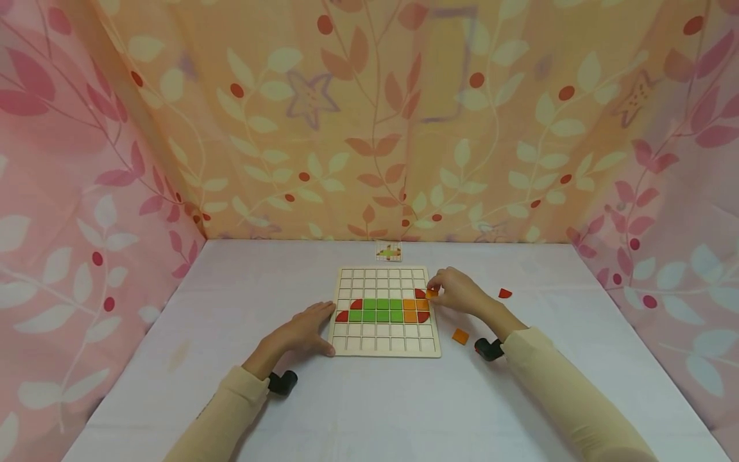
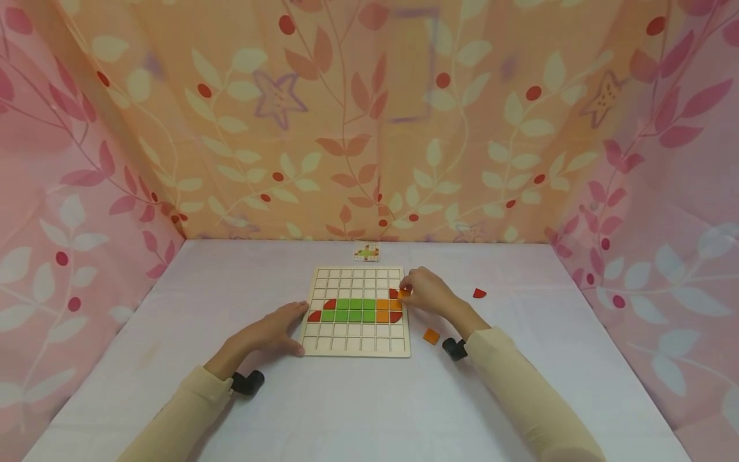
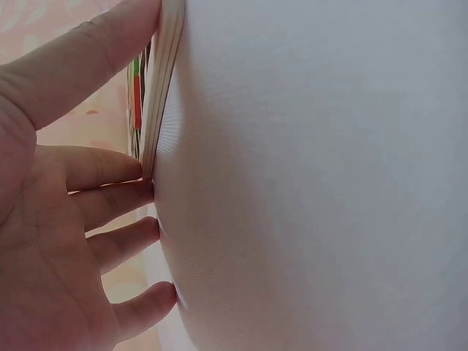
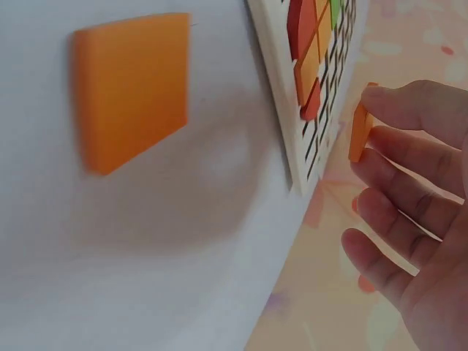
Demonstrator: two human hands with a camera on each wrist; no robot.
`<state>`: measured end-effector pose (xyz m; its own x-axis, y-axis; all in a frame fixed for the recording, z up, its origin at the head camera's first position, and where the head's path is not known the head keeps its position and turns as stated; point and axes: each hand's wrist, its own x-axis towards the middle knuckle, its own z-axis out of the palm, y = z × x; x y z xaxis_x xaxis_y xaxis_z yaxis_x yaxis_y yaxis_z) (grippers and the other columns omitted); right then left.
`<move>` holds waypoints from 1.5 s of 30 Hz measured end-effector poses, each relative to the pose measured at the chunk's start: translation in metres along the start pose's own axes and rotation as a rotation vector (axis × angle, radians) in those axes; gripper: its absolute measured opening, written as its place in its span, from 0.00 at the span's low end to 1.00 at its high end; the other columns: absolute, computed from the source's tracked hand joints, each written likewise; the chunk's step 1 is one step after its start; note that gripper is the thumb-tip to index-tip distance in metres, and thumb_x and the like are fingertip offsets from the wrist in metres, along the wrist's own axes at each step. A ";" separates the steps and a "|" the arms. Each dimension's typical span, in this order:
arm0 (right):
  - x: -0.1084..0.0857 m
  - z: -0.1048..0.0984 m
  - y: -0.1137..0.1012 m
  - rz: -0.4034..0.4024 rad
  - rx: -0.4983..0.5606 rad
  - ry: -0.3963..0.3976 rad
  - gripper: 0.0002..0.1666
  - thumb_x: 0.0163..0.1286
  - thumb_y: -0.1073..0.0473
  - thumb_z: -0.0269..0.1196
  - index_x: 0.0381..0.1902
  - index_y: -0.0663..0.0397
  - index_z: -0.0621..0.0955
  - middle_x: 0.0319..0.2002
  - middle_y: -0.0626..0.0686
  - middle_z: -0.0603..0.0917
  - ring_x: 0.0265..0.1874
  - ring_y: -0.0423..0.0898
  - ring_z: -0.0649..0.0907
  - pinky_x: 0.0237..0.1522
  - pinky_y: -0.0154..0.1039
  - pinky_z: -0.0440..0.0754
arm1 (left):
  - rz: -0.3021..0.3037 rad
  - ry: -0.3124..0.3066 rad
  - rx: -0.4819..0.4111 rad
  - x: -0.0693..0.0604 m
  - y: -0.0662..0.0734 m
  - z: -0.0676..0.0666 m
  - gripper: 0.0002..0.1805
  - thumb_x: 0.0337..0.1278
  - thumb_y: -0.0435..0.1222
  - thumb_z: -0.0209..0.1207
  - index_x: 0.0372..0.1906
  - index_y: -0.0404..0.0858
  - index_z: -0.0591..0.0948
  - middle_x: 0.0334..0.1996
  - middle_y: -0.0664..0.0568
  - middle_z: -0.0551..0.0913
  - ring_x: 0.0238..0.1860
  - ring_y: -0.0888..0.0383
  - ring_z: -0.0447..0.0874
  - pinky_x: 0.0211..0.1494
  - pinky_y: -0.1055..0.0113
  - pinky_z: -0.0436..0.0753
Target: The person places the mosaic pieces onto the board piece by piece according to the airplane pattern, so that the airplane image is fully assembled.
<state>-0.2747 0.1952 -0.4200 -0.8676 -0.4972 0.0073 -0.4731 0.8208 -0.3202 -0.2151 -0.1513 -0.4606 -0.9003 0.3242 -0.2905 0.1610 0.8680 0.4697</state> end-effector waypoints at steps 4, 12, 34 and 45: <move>0.011 0.002 -0.005 -0.039 -0.029 -0.006 0.13 0.58 0.59 0.69 0.41 0.57 0.87 0.35 0.51 0.85 0.36 0.47 0.77 0.43 0.42 0.78 | 0.003 0.000 0.003 0.000 0.000 0.000 0.57 0.38 0.45 0.76 0.75 0.38 0.59 0.76 0.44 0.57 0.78 0.43 0.49 0.76 0.39 0.53; 0.031 0.009 -0.016 -0.072 -0.041 -0.034 0.13 0.60 0.58 0.69 0.42 0.56 0.87 0.36 0.50 0.84 0.37 0.46 0.77 0.45 0.42 0.79 | 0.007 0.005 0.007 0.001 0.000 0.000 0.57 0.38 0.45 0.76 0.75 0.37 0.59 0.76 0.43 0.58 0.78 0.43 0.50 0.76 0.39 0.55; 0.074 0.033 -0.042 -0.127 0.023 -0.074 0.14 0.60 0.58 0.70 0.43 0.58 0.87 0.38 0.53 0.84 0.40 0.48 0.78 0.51 0.44 0.79 | 0.010 0.005 0.012 0.000 -0.002 0.000 0.58 0.37 0.45 0.77 0.75 0.37 0.58 0.77 0.44 0.57 0.78 0.43 0.48 0.77 0.40 0.52; 0.082 0.041 -0.047 -0.124 -0.009 -0.125 0.14 0.62 0.57 0.69 0.45 0.57 0.86 0.41 0.54 0.83 0.42 0.48 0.78 0.52 0.44 0.78 | 0.004 0.010 0.005 -0.001 0.000 -0.001 0.57 0.38 0.45 0.77 0.75 0.38 0.59 0.76 0.44 0.57 0.78 0.43 0.48 0.77 0.41 0.53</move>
<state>-0.3168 0.1043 -0.4436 -0.7772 -0.6251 -0.0720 -0.5769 0.7535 -0.3153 -0.2142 -0.1518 -0.4597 -0.9033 0.3245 -0.2805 0.1670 0.8684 0.4668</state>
